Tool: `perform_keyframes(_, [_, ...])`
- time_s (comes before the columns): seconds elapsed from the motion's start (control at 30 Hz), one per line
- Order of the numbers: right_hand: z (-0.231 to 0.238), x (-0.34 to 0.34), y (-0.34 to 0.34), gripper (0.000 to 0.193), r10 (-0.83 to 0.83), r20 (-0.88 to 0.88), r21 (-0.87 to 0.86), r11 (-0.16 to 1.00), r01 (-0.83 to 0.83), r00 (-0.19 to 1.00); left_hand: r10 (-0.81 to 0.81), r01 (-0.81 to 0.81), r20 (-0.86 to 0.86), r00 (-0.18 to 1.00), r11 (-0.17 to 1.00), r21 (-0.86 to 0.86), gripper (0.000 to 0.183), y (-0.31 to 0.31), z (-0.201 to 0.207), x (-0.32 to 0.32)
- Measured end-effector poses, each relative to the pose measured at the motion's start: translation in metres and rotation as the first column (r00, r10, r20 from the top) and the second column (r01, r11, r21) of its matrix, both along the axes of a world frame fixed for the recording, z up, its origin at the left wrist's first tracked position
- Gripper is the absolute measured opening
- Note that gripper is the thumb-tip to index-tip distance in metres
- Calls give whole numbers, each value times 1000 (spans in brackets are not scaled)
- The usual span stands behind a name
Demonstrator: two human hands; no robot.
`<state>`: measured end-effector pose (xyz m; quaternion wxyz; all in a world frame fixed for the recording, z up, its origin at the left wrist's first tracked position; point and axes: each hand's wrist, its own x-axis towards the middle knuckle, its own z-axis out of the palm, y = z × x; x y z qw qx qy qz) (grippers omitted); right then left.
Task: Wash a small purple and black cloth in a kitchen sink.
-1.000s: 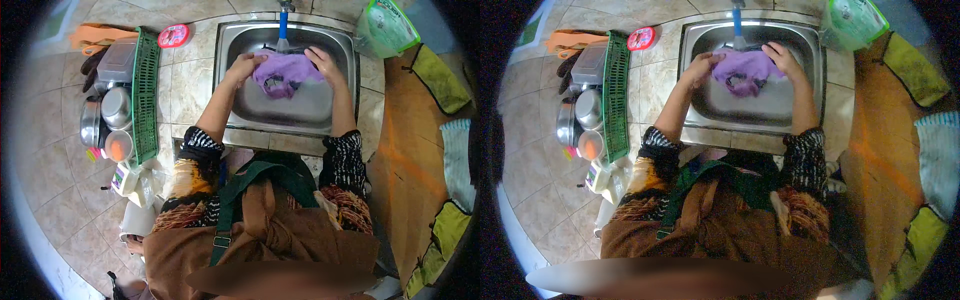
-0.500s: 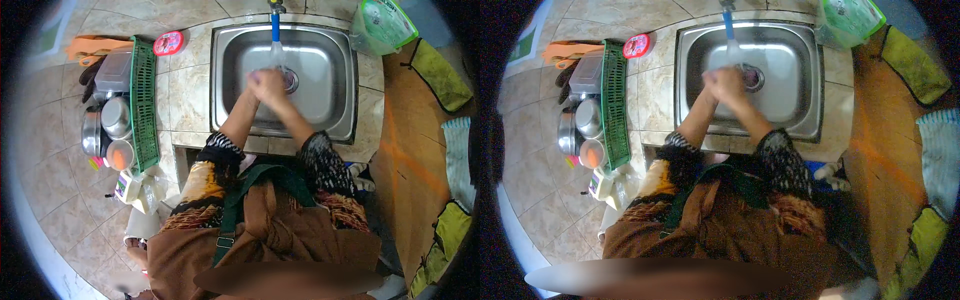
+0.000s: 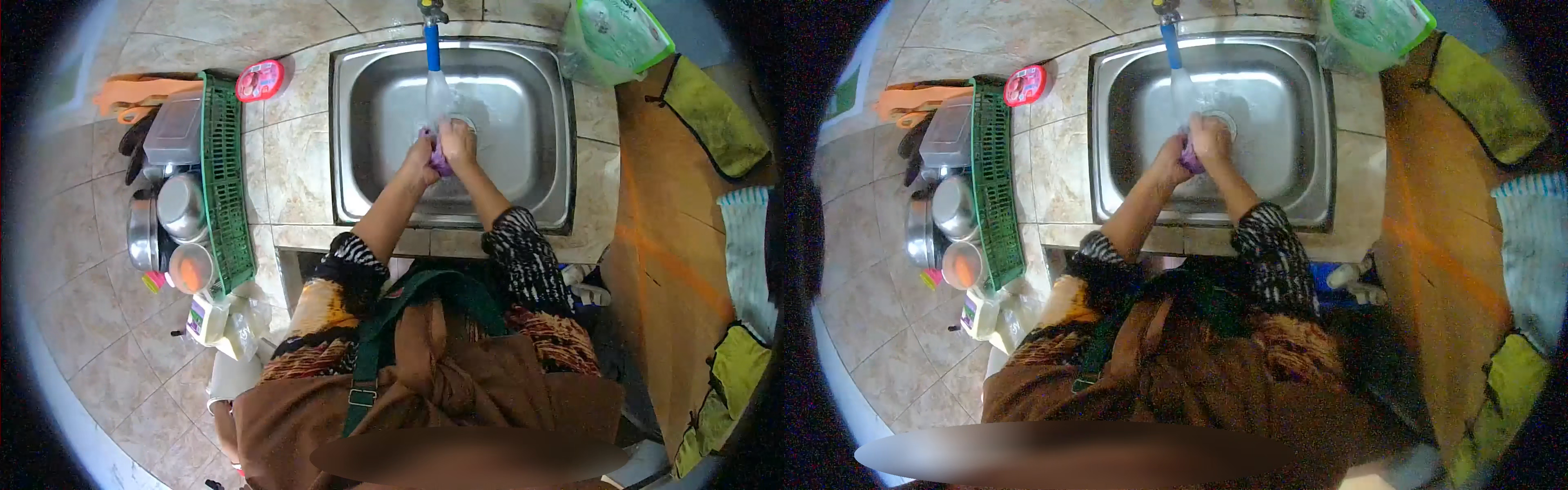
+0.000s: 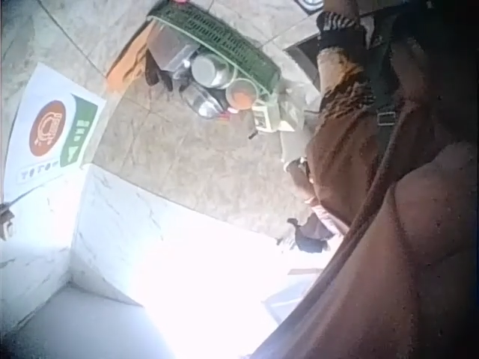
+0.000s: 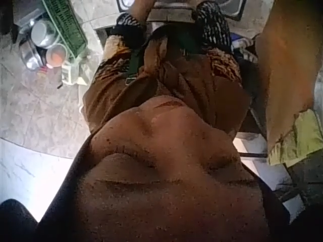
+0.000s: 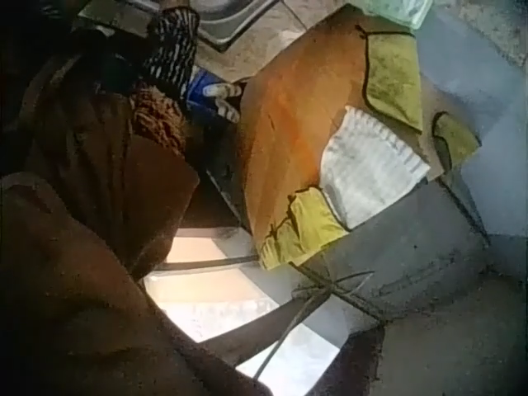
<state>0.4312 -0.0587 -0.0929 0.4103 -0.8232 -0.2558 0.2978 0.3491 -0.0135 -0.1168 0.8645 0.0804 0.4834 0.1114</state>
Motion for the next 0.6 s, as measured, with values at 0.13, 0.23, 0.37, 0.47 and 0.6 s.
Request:
perform_keyframes(0.13, [30,-64,-5,52,52,-19,248,968,-46,998,-191,134,68,979,861,490,31,29,-21,-51])
perform_keyframes(0.23, [-57,21,-27,43,55,134,-39,998,-50,989,-321,418,-272,907,768,485,20,14,53,10])
perform_keyframes(0.37, [0,29,-2,63,62,-661,236,963,129,748,-326,726,-679,658,34,687,29,42,68,-6])
perform_keyframes(0.47, [-2,11,18,55,193,-676,298,954,24,711,-156,666,-706,691,-242,705,30,54,49,-20])
perform_keyframes(0.6, [-59,1,0,29,261,397,95,942,-322,880,-104,118,-304,947,993,28,30,9,46,-5])
